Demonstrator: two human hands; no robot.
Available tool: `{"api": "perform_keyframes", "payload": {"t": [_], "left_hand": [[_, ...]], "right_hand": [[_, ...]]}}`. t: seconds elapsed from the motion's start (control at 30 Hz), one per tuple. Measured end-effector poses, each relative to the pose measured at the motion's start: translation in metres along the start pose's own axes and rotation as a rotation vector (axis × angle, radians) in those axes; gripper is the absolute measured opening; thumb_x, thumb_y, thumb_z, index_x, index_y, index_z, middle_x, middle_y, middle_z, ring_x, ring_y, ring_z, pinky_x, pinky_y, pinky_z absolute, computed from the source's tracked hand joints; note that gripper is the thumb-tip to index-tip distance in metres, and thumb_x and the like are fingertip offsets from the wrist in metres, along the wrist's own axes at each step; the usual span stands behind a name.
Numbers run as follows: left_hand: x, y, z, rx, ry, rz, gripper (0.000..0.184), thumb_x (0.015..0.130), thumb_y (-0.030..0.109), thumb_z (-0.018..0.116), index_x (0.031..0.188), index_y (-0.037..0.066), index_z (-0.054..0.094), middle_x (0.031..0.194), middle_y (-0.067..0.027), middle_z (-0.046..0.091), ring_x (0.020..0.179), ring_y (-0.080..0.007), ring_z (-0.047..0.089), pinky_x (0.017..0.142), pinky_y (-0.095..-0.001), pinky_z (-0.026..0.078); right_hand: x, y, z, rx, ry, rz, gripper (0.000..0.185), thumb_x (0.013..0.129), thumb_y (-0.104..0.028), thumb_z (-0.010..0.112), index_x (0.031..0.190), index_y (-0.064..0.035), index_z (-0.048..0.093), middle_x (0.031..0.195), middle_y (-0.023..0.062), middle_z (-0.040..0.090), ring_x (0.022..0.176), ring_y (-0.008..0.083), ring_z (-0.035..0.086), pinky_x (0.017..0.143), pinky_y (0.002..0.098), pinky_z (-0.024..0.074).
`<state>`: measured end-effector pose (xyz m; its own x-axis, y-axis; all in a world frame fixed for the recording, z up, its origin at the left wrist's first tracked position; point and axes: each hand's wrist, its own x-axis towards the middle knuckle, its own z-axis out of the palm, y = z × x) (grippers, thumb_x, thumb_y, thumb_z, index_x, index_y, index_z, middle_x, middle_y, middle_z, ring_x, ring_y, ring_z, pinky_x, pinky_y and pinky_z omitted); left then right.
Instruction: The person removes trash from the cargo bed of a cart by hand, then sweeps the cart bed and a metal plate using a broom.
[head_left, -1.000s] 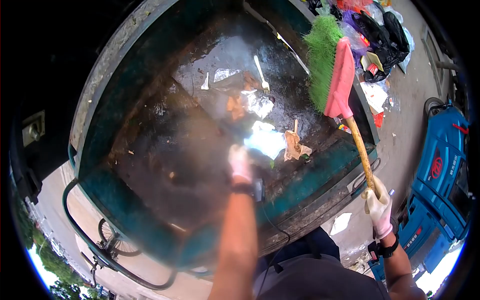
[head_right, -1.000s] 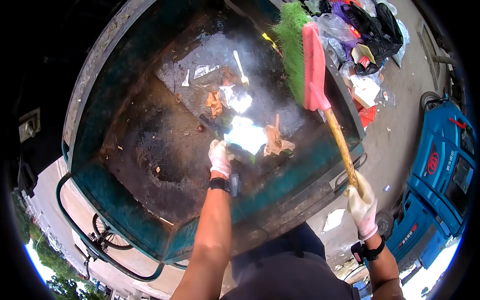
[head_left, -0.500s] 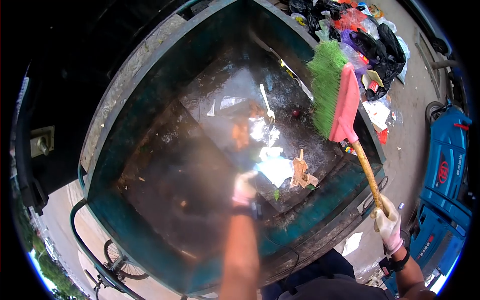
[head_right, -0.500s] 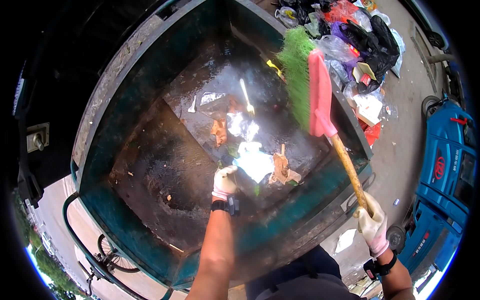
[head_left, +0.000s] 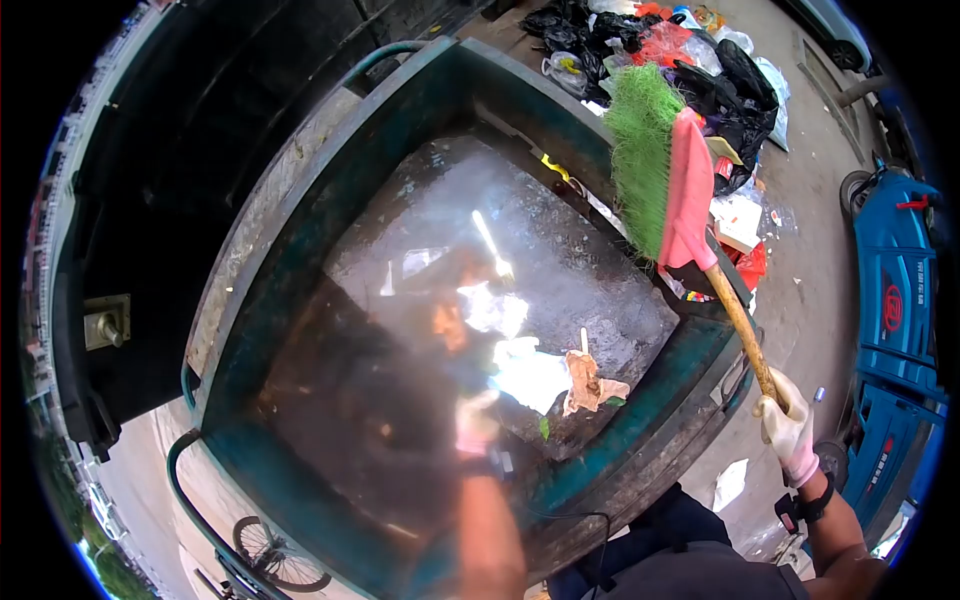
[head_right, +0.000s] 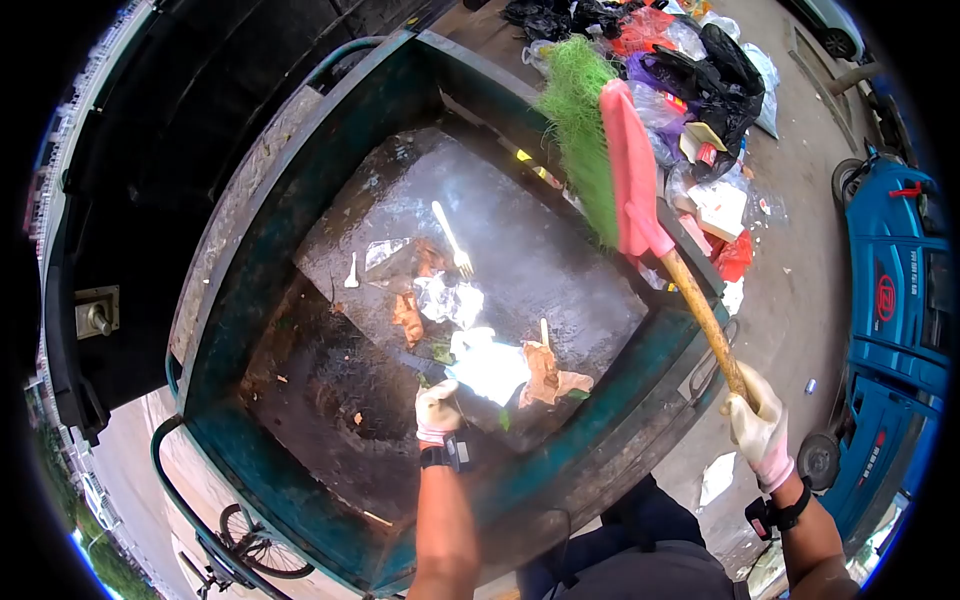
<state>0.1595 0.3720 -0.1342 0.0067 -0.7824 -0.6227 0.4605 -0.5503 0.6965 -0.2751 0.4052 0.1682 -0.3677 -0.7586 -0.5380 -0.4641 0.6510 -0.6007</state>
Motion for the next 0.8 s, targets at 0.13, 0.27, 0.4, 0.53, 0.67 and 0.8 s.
{"api": "perform_keyframes", "payload": {"t": [0.13,0.27,0.4,0.53,0.67,0.8], "left_hand": [[-0.036,-0.016,-0.040,0.701,-0.025,0.362,0.011,0.083,-0.005,0.063,0.088,-0.003,0.072,0.091,-0.0091,0.074,0.082,-0.0191,0.070,0.079,-0.0336,0.057],[-0.084,0.026,-0.020,0.043,0.194,0.003,0.012,0.085,0.003,0.061,0.085,-0.003,0.071,0.089,-0.0070,0.073,0.079,-0.0179,0.069,0.076,-0.0320,0.055],[-0.112,0.049,-0.018,0.290,0.197,0.144,0.013,0.084,0.005,0.062,0.084,-0.002,0.072,0.082,-0.0065,0.072,0.074,-0.0167,0.067,0.073,-0.0313,0.053],[-0.143,0.082,-0.015,0.408,0.315,0.279,0.014,0.083,0.008,0.061,0.080,-0.002,0.070,0.081,-0.0085,0.070,0.074,-0.0198,0.066,0.075,-0.0327,0.054],[-0.162,0.098,-0.028,-0.094,0.308,0.256,0.013,0.086,0.010,0.058,0.082,0.001,0.066,0.085,-0.0084,0.068,0.082,-0.0209,0.065,0.082,-0.0344,0.054],[-0.204,0.097,-0.056,-0.033,0.128,0.362,0.021,0.092,0.010,0.057,0.094,-0.006,0.071,0.096,-0.0113,0.073,0.086,-0.0201,0.069,0.080,-0.0350,0.056]], "right_hand": [[-0.010,-0.004,-0.011,0.034,0.011,0.006,0.046,0.100,-0.012,0.058,0.144,0.0017,0.054,0.097,0.0008,0.060,0.079,0.0069,0.058,0.060,0.0223,0.0452],[-0.013,0.002,-0.023,0.094,0.022,-0.029,0.046,0.100,-0.009,0.057,0.144,0.0024,0.054,0.098,0.0005,0.061,0.082,0.0075,0.059,0.064,0.0227,0.0469],[-0.018,0.000,-0.050,0.135,-0.011,-0.082,0.046,0.099,-0.006,0.056,0.144,0.0033,0.054,0.102,0.0022,0.061,0.084,0.0088,0.060,0.073,0.0258,0.0505],[-0.023,0.023,-0.073,0.175,-0.016,-0.194,0.045,0.098,-0.003,0.056,0.143,0.0042,0.053,0.106,0.0038,0.061,0.086,0.0099,0.061,0.079,0.0281,0.0518],[-0.041,0.024,-0.095,0.265,-0.001,-0.209,0.045,0.099,-0.002,0.057,0.143,0.0046,0.053,0.105,0.0040,0.062,0.088,0.0097,0.061,0.082,0.0282,0.0515],[-0.066,0.039,-0.120,0.372,0.054,-0.144,0.044,0.100,-0.005,0.057,0.143,0.0019,0.055,0.098,0.0006,0.063,0.082,0.0064,0.058,0.069,0.0236,0.0488]]}}
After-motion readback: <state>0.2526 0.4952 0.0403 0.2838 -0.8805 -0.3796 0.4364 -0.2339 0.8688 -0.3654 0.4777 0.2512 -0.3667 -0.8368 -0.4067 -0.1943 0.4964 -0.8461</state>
